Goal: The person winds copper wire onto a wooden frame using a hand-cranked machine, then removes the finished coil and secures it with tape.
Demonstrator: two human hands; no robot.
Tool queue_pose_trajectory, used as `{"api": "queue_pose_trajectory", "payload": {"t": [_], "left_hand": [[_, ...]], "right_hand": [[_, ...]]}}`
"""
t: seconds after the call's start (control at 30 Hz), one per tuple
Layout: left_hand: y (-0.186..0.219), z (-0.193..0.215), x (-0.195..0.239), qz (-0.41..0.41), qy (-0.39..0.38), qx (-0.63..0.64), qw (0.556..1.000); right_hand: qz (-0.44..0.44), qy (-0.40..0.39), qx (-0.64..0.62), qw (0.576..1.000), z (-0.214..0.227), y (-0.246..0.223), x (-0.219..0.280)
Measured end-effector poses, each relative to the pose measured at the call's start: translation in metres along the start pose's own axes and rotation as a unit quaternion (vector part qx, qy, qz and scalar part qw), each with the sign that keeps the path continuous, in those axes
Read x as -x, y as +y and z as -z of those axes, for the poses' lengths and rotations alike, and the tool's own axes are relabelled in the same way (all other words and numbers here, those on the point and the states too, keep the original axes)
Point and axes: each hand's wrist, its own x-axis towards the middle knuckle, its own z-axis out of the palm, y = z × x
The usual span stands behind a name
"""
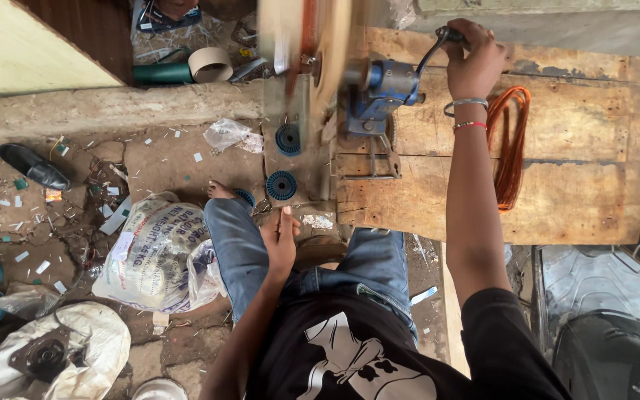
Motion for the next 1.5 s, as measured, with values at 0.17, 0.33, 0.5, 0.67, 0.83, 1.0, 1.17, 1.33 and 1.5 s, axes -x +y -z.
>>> {"api": "queue_pose_trajectory", "payload": {"t": [0.17, 0.33, 0.5, 0.67, 0.83, 1.0, 1.17, 1.33, 1.5], "left_hand": [[-0.006, 0.000, -0.002, 0.027, 0.012, -0.002, 1.000], [0.000, -0.001, 0.001, 0.001, -0.012, 0.029, 1.000], [0.010, -0.002, 0.001, -0.019, -0.027, 0.014, 0.999], [0.006, -0.003, 0.000, -0.026, -0.020, 0.002, 0.999], [0.005, 0.000, 0.008, -0.023, -0.013, 0.001, 1.000], [0.005, 0.001, 0.008, -0.009, -0.012, -0.001, 1.000], [0.011, -0.001, 0.006, -0.010, -0.015, 0.010, 1.000], [0.005, -0.001, 0.005, -0.023, -0.014, -0.014, 1.000], [-0.001, 0.000, 0.004, -0.011, -0.008, -0.002, 1.000]], "right_hand": [[-0.099, -0.079, 0.033, 0.991, -0.056, 0.025, 0.017], [-0.099, -0.183, 0.210, 0.955, -0.078, 0.033, 0.065], [-0.185, -0.216, 0.185, 0.941, -0.071, 0.013, 0.117], [-0.149, -0.240, 0.157, 0.946, -0.015, -0.035, 0.154], [-0.029, -0.134, 0.090, 0.986, 0.066, -0.089, 0.161], [0.025, -0.056, 0.083, 0.995, 0.111, -0.101, 0.149], [0.028, 0.034, 0.008, 0.999, 0.118, -0.097, 0.120], [0.057, 0.066, -0.007, 0.996, 0.105, -0.070, 0.075], [0.028, 0.066, -0.022, 0.997, 0.062, -0.029, 0.027]]}}
